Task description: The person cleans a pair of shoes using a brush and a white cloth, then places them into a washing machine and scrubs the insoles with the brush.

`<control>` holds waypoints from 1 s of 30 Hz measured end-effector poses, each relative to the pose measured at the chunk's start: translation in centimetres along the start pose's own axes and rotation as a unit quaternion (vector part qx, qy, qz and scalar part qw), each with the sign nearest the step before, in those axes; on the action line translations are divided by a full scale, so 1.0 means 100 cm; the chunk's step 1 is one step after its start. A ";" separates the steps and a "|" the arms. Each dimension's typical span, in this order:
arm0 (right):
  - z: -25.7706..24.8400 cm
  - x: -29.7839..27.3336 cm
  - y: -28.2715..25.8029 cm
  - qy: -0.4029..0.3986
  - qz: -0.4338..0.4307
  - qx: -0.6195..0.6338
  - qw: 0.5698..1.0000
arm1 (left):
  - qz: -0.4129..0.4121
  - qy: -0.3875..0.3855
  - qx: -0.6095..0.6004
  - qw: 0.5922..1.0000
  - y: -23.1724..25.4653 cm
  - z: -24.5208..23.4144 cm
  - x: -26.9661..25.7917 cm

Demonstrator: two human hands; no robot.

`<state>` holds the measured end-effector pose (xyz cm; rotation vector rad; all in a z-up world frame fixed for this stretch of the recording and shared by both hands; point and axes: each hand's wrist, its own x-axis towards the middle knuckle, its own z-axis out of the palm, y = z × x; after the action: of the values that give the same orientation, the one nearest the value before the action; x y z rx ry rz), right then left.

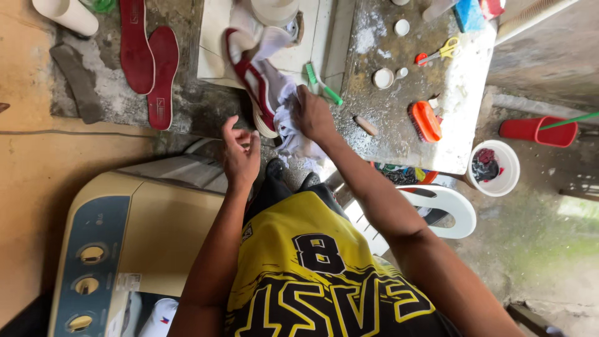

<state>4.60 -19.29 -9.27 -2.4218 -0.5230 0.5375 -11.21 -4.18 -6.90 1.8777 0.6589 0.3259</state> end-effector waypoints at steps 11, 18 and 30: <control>0.037 -0.052 -0.010 -0.045 -0.140 -0.049 0.988 | -0.134 -0.027 0.277 0.951 -0.002 -0.008 0.073; 0.008 -0.085 0.001 -0.145 0.031 0.139 0.979 | 0.066 -0.040 0.271 0.960 -0.007 -0.023 0.152; -0.019 -0.192 0.021 -0.158 0.042 0.474 0.865 | 0.190 -0.302 0.343 0.869 -0.084 0.078 0.320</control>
<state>-10.14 -30.97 -4.38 -1.4166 -0.1887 0.9652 16.28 10.77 -20.24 2.6157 -0.0637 -0.3057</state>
